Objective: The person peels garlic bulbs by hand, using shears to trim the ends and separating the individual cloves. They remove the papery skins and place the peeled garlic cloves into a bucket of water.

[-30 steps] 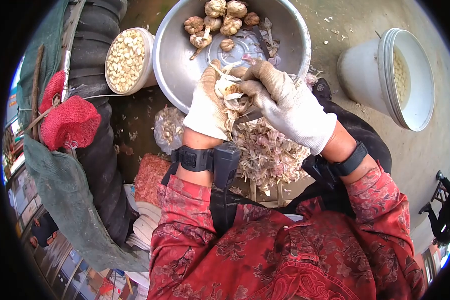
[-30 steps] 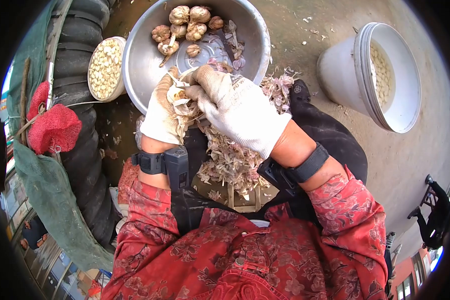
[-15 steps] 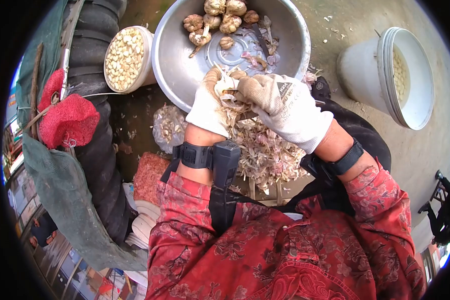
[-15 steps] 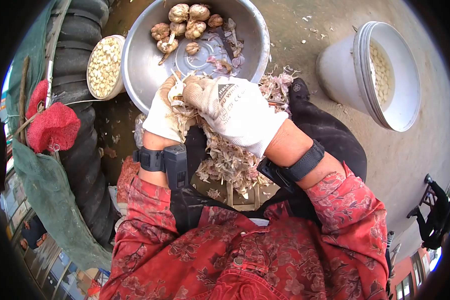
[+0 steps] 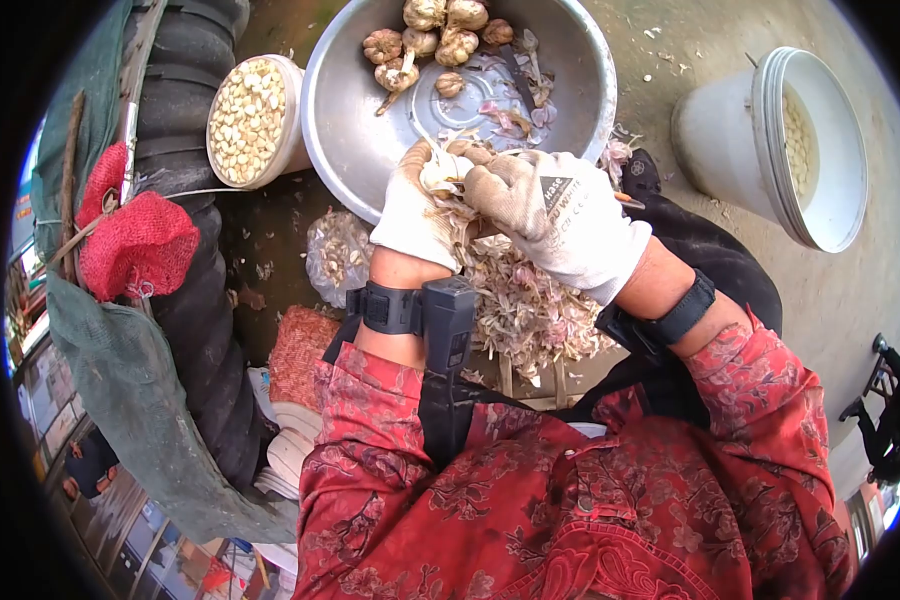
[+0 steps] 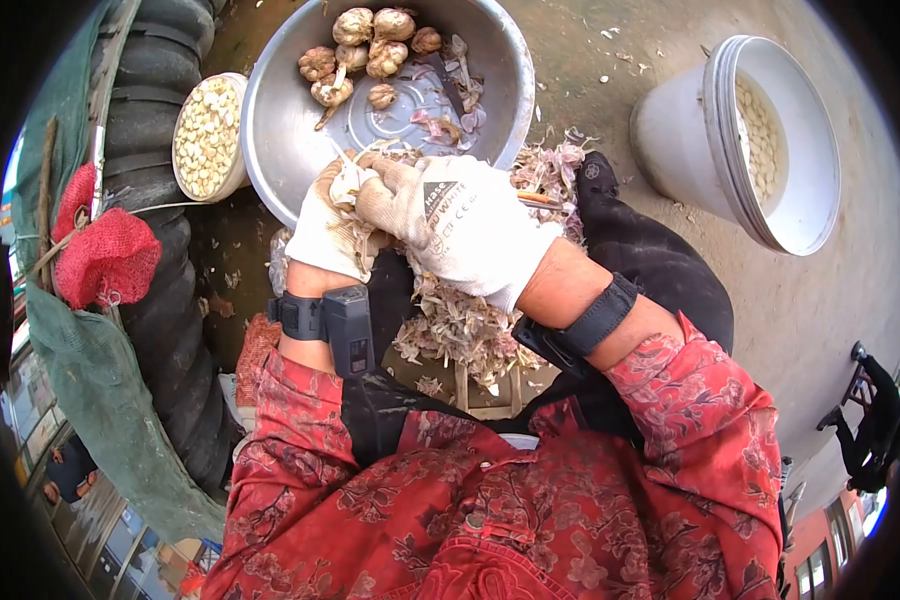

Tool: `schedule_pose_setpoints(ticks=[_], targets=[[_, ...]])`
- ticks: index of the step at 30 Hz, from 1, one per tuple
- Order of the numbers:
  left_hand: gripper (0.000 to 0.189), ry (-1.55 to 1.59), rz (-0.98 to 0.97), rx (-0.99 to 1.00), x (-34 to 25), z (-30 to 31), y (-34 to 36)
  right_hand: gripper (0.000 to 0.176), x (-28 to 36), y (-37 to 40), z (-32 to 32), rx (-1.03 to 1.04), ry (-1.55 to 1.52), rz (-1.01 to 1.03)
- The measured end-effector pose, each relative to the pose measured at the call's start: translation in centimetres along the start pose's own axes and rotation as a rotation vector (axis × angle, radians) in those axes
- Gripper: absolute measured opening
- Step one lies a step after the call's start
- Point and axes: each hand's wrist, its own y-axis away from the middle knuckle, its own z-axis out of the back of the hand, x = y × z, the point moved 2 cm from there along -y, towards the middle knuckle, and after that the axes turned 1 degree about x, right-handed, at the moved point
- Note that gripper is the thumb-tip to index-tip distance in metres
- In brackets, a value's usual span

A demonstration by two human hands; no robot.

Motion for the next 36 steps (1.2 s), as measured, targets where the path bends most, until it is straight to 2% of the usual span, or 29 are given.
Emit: schedule_pose_setpoints(ticks=[4, 5, 7, 8, 10, 14, 16, 17, 19, 23, 25, 31, 35, 36], targets=[[0.037, 0.008, -0.001, 0.125, -0.2, 0.9, -0.1, 0.022, 0.0, 0.4, -0.9, -0.050, 0.016, 0.028], [0.037, 0.008, -0.001, 0.126, -0.3, 1.2, -0.3, 0.021, 0.0, 0.8, -1.3, 0.009, 0.038, 0.037], [0.036, 0.171, -0.047, 0.307, -0.6, 1.1, -0.7, 0.021, -0.1, 1.1, -1.9, 0.077, -0.009, 0.015], [0.036, 0.172, -0.049, 0.308, -0.6, 1.2, -0.7, 0.021, -0.1, 1.1, -1.9, 0.078, -0.007, 0.017], [0.046, 0.074, -0.048, 0.105, -0.8, 0.7, -0.6, 0.022, 0.2, 0.7, -1.0, 0.040, 0.047, 0.057], [0.036, 0.092, -0.036, 0.215, -1.2, -0.5, 1.1, 0.025, -0.4, 0.8, -0.6, -0.084, -0.103, 0.027], [0.037, 0.062, -0.017, 0.244, -0.9, -0.6, 1.1, 0.042, -0.7, 0.8, -0.9, -0.199, -0.082, 0.042], [0.037, 0.064, -0.016, 0.240, -0.7, -0.5, 0.8, 0.042, -0.6, 0.9, -1.0, -0.197, -0.085, 0.042], [0.038, 0.035, -0.068, 0.054, -0.4, 0.0, 0.1, 0.038, -0.5, 0.7, -1.0, -0.161, -0.063, -0.018], [0.037, 0.077, -0.038, 0.109, -0.2, -0.2, 0.3, 0.036, 0.2, 0.3, -0.5, -0.209, -0.085, 0.021], [0.036, 0.071, -0.036, 0.202, -0.5, -0.1, 0.3, 0.030, -0.1, 0.3, -1.3, -0.029, -0.022, 0.022], [0.034, 0.048, -0.058, 0.085, -0.2, 0.2, 0.2, 0.020, 0.1, 0.3, -0.9, 0.058, -0.084, 0.016], [0.033, -0.010, -0.044, 0.190, -0.6, 0.4, 0.4, 0.030, -0.1, 0.4, -0.9, 0.036, -0.065, 0.008], [0.033, 0.041, -0.050, 0.231, -0.6, 0.2, 0.5, 0.034, -0.2, 0.5, -0.9, -0.026, -0.090, 0.009]])
